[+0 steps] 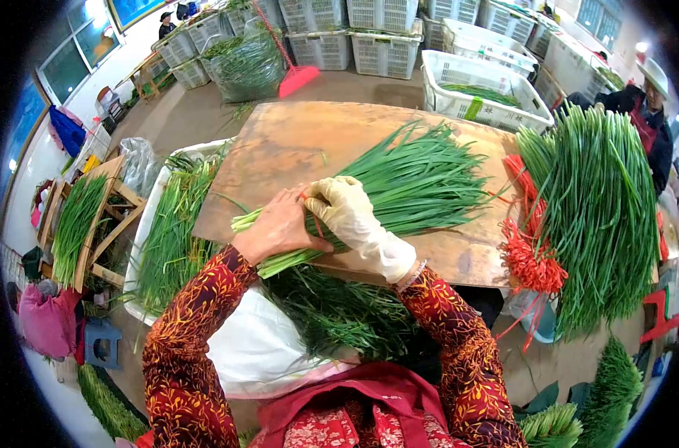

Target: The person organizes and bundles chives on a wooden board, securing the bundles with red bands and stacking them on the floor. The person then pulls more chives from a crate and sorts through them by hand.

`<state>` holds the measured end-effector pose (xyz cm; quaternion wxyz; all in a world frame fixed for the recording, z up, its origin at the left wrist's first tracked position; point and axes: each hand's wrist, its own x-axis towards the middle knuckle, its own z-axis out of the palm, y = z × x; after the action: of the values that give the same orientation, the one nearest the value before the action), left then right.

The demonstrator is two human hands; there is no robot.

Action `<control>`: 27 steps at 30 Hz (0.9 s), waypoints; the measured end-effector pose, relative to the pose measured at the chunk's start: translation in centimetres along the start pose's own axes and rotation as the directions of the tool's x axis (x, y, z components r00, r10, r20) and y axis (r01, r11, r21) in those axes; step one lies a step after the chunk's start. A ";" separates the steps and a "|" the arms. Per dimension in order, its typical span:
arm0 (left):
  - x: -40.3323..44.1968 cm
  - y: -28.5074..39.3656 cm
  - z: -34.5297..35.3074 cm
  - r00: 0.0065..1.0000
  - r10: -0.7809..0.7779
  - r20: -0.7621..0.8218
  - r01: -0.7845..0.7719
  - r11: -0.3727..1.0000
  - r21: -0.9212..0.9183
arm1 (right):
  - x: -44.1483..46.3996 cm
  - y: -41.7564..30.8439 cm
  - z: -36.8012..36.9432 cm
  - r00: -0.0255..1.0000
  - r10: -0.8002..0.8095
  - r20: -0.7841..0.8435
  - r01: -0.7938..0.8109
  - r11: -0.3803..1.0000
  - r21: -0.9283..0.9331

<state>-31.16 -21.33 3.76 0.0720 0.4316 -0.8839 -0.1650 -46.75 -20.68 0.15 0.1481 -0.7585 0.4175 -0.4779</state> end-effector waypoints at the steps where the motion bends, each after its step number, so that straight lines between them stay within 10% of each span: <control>1: 0.2 0.2 0.0 1.000 0.000 0.003 0.000 1.000 0.001 | 0.0 -0.1 0.0 1.000 0.014 0.020 -0.014 1.000 -0.010; 5: 0.2 1.0 -1.0 0.989 -0.060 0.133 0.070 0.995 -0.076 | 0.1 -1.2 -0.1 0.992 0.049 0.117 -0.048 0.999 -0.009; 7: 0.5 -2.1 1.2 0.951 0.259 -0.168 -0.291 0.935 -0.203 | -0.8 -1.5 0.4 0.993 -0.073 0.092 0.079 0.995 -0.065; 11: 0.6 -3.4 2.1 0.978 0.126 -0.168 -0.132 0.991 -0.030 | -1.4 -2.0 -0.3 0.989 -0.146 -0.032 0.147 0.988 0.036; 18: 2.0 -4.8 -2.4 0.945 -0.034 0.326 0.075 0.990 -0.115 | -4.9 -2.6 -4.9 0.956 0.258 -0.141 -0.217 0.942 0.256; 21: 1.6 -6.7 -2.1 0.928 -0.060 0.369 0.163 0.954 -0.253 | -8.9 -4.4 -3.5 0.799 0.484 0.356 -0.561 0.390 0.730; 24: 0.4 -5.9 -2.2 0.925 -0.070 0.374 0.200 0.927 -0.319 | -11.9 -4.5 -1.1 0.597 0.570 0.564 -0.767 0.199 0.610; 27: -1.9 -3.1 -2.7 0.905 -0.112 0.411 0.266 0.901 -0.341 | -14.6 -4.3 0.0 0.607 0.621 0.496 -0.701 0.126 0.702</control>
<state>-26.96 -22.25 5.17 -0.0336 0.4534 -0.7831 -0.4244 -47.52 -6.77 -5.95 0.7123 -0.3306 0.4062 -0.4672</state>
